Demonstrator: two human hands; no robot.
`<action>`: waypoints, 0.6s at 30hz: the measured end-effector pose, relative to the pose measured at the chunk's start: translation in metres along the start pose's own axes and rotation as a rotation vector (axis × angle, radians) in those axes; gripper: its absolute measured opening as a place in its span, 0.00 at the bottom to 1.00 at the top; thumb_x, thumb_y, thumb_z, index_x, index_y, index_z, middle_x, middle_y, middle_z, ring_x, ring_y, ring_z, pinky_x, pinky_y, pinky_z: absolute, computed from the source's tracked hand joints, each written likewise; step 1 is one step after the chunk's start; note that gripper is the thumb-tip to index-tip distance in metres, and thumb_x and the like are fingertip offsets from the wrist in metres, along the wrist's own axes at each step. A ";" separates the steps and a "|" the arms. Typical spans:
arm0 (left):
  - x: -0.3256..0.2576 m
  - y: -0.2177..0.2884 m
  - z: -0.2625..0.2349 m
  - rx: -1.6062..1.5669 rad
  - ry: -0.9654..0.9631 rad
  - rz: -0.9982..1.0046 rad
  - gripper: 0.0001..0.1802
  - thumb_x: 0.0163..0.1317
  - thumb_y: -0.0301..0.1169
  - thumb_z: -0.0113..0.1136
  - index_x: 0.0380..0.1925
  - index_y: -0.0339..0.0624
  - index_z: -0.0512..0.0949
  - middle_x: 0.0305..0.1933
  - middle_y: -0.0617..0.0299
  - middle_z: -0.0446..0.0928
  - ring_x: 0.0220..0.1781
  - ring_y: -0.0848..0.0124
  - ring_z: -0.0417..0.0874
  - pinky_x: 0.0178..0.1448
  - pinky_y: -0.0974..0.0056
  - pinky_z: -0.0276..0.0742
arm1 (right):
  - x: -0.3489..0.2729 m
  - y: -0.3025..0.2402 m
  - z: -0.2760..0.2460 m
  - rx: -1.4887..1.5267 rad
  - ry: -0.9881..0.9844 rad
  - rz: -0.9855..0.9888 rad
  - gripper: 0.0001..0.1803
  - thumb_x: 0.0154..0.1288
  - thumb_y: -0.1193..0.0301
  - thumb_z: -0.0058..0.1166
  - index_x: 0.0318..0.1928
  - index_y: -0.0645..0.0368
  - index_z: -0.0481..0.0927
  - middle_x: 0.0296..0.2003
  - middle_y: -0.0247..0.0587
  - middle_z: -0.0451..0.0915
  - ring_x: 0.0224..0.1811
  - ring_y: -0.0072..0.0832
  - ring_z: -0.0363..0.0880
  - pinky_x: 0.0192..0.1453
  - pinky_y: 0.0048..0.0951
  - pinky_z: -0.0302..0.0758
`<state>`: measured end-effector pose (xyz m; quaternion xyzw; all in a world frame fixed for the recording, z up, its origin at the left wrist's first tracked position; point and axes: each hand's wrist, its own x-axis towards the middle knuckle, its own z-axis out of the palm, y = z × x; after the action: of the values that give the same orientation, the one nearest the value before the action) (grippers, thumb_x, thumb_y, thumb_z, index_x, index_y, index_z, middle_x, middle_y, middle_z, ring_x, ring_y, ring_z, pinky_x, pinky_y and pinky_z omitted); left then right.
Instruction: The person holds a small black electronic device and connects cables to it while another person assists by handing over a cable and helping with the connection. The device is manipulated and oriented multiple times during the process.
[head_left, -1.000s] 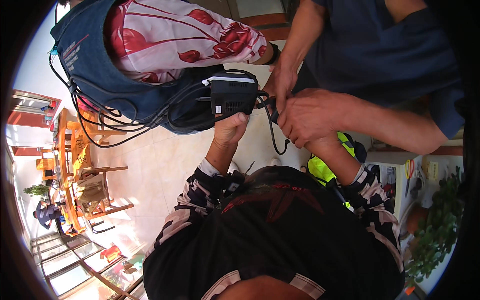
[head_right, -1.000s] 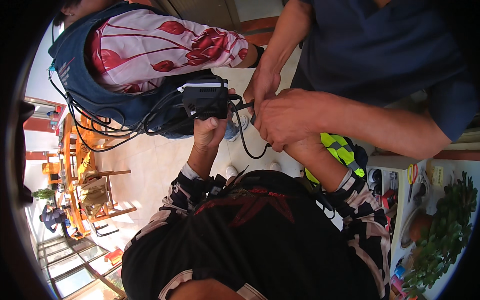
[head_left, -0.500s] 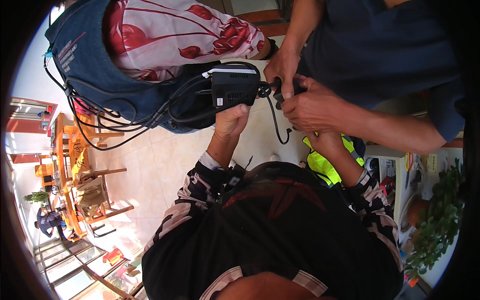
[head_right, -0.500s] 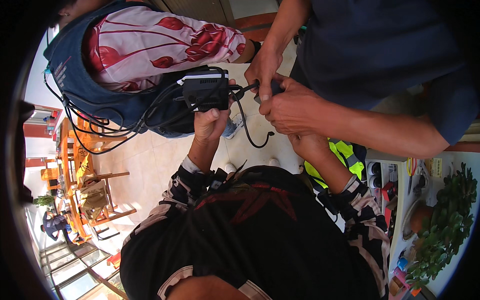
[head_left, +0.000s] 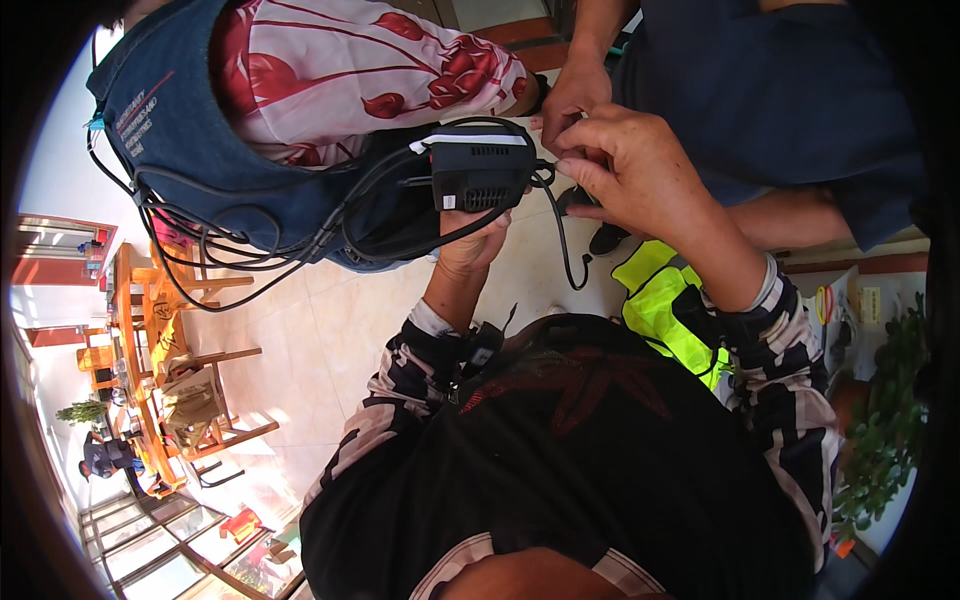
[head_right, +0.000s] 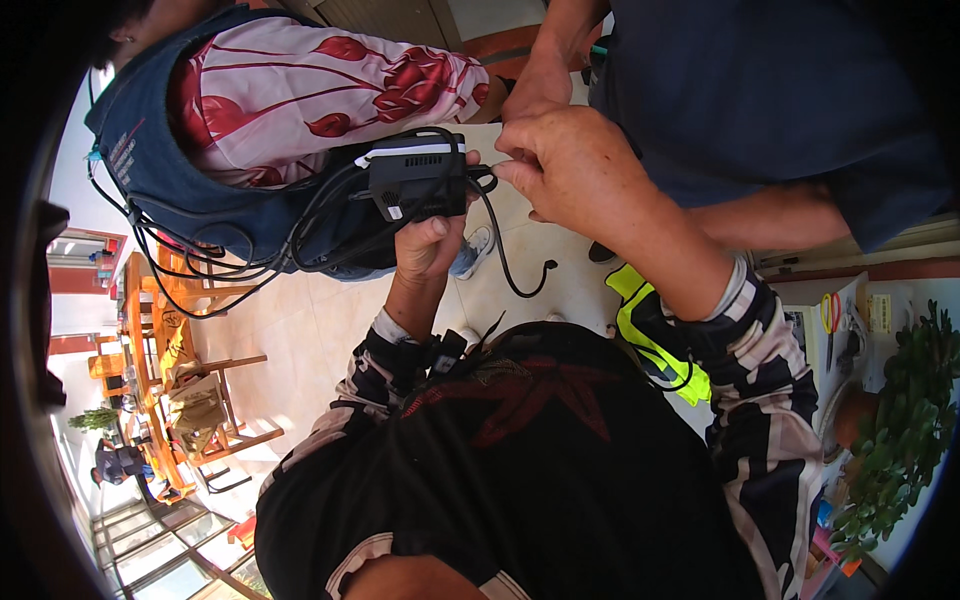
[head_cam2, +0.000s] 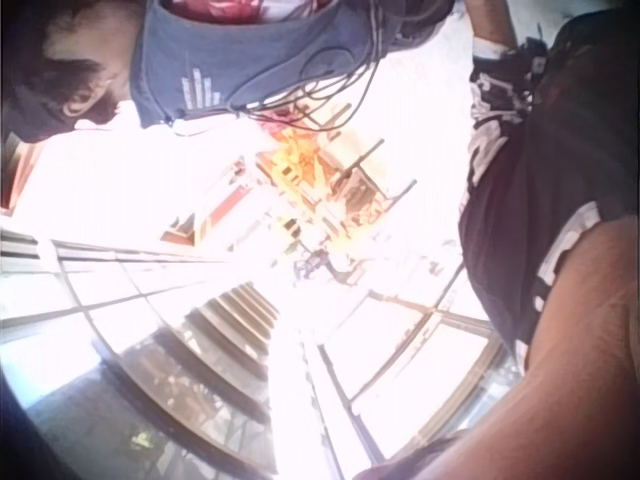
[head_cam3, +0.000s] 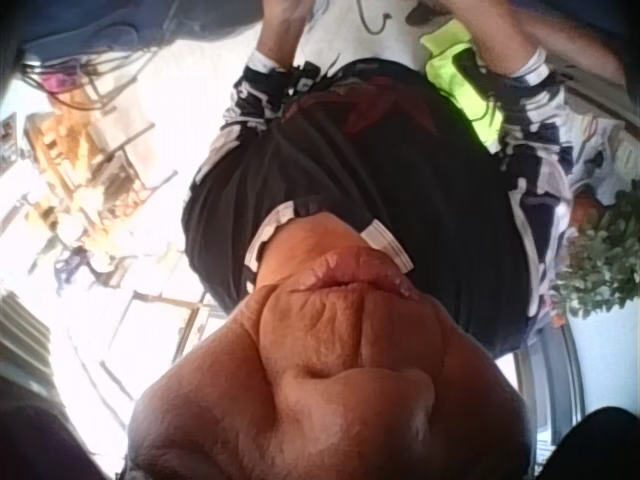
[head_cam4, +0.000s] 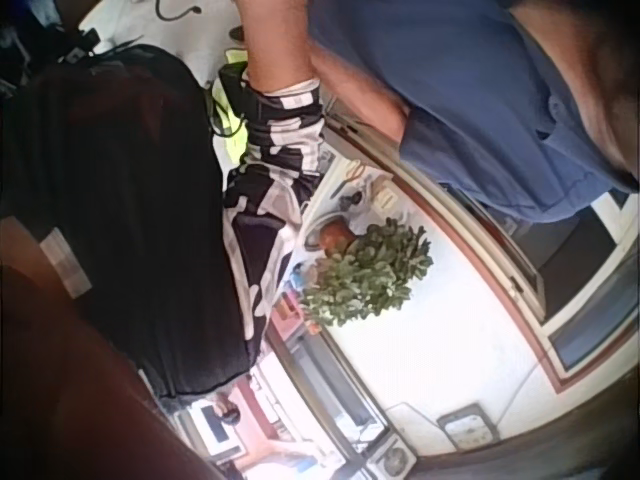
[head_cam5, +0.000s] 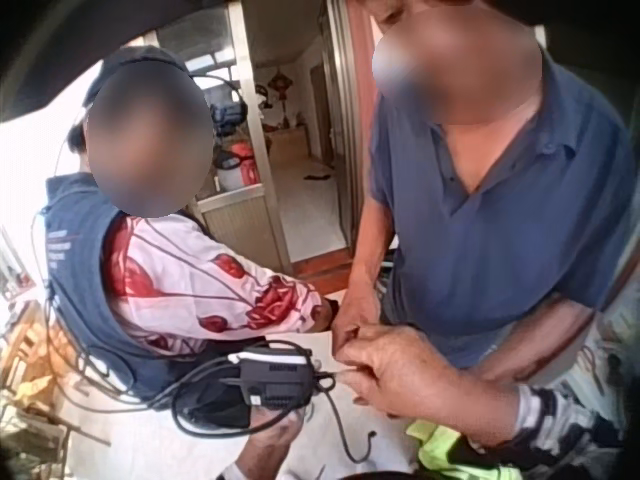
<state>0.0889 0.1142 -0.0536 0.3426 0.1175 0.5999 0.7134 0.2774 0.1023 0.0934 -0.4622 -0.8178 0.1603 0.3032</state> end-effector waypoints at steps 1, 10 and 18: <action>0.001 -0.001 0.001 0.014 -0.010 0.000 0.48 0.37 0.31 0.75 0.63 0.41 0.65 0.62 0.47 0.71 0.62 0.58 0.72 0.62 0.59 0.65 | 0.004 0.004 0.003 0.011 -0.094 0.065 0.06 0.55 0.74 0.62 0.34 0.61 0.81 0.27 0.48 0.79 0.28 0.39 0.80 0.32 0.35 0.75; 0.002 -0.001 0.004 0.008 -0.027 0.039 0.43 0.38 0.29 0.74 0.60 0.40 0.68 0.60 0.50 0.72 0.61 0.58 0.71 0.64 0.56 0.65 | 0.021 0.022 0.018 0.181 -0.112 -0.026 0.03 0.51 0.78 0.61 0.28 0.63 0.80 0.27 0.45 0.80 0.31 0.38 0.80 0.33 0.34 0.75; -0.003 -0.004 0.001 0.003 0.007 -0.016 0.41 0.39 0.28 0.74 0.59 0.41 0.69 0.58 0.55 0.72 0.61 0.61 0.72 0.65 0.55 0.65 | 0.017 0.019 0.018 0.096 -0.104 -0.142 0.03 0.50 0.81 0.59 0.27 0.62 0.80 0.26 0.42 0.78 0.32 0.39 0.79 0.35 0.35 0.75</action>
<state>0.0917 0.1107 -0.0564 0.3407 0.1237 0.5953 0.7171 0.2717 0.1269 0.0747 -0.3791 -0.8544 0.2012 0.2928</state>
